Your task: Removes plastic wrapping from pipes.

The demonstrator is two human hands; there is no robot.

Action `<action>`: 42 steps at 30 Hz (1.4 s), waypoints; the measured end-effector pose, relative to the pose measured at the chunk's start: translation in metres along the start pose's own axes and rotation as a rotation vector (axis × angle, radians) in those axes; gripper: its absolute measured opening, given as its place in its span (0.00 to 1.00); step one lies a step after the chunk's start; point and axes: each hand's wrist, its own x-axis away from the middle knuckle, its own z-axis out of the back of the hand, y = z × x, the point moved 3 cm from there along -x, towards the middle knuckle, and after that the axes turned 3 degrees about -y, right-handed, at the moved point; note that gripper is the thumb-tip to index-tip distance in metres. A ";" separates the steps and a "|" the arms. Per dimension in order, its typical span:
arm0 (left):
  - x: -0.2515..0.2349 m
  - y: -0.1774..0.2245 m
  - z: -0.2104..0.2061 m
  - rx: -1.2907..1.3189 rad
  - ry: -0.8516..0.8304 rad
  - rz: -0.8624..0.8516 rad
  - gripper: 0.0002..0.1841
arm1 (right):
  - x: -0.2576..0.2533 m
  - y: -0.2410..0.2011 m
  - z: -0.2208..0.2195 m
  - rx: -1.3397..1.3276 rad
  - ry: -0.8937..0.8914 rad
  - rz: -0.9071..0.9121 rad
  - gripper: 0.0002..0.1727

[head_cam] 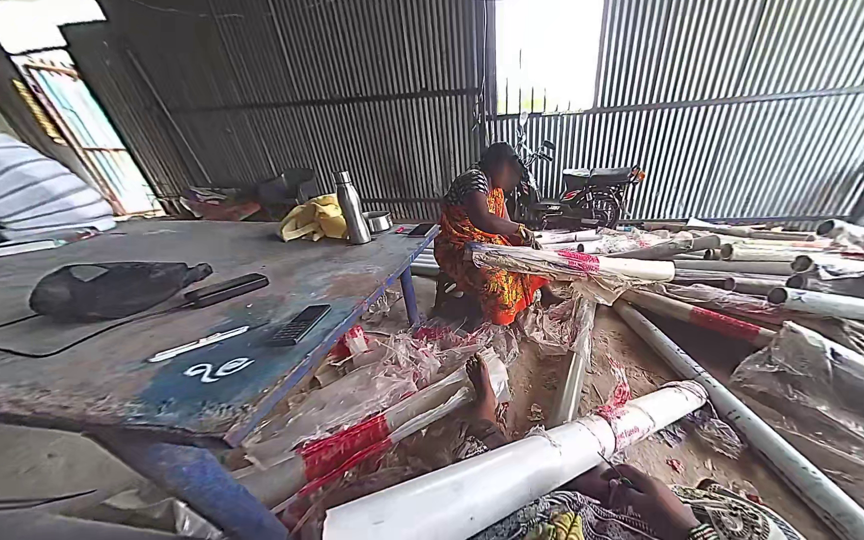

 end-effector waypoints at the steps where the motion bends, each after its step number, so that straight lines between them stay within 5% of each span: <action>1: 0.001 0.004 -0.026 -0.013 0.055 0.031 0.22 | 0.010 -0.006 0.013 -0.001 0.067 0.006 0.17; 3: -0.003 0.006 -0.040 0.004 -0.416 -0.065 0.20 | 0.037 -0.026 0.044 0.012 0.240 0.016 0.16; 4: 0.003 0.006 -0.059 -0.017 -0.492 -0.110 0.19 | 0.049 -0.035 0.058 0.020 0.337 0.028 0.16; 6: 0.025 0.006 -0.104 -0.031 -0.486 -0.189 0.16 | 0.076 -0.049 0.081 -0.001 0.520 0.037 0.16; 9: 0.077 0.009 -0.173 -0.065 -0.277 -0.282 0.25 | 0.117 -0.065 0.093 -0.082 0.712 0.069 0.15; 13: 0.093 0.010 -0.187 -0.059 -0.338 -0.321 0.25 | 0.147 -0.073 0.102 -0.142 0.791 0.153 0.13; 18: 0.061 0.000 -0.173 -0.211 -0.430 -0.180 0.21 | 0.134 -0.071 0.101 -0.183 0.815 0.161 0.13; 22: 0.047 -0.004 -0.210 -0.272 -0.341 -0.142 0.19 | 0.112 -0.095 0.095 -0.094 0.732 0.198 0.14; 26: 0.059 -0.007 -0.236 -0.273 -0.435 -0.153 0.20 | 0.081 -0.099 0.086 -0.108 0.641 0.300 0.14; 37: 0.083 -0.015 -0.183 -0.091 -0.399 -0.534 0.19 | 0.030 -0.048 0.042 -0.250 0.564 0.572 0.16; 42: 0.067 -0.018 -0.164 0.038 -0.576 -0.419 0.19 | 0.026 -0.013 0.042 -0.393 0.488 0.510 0.14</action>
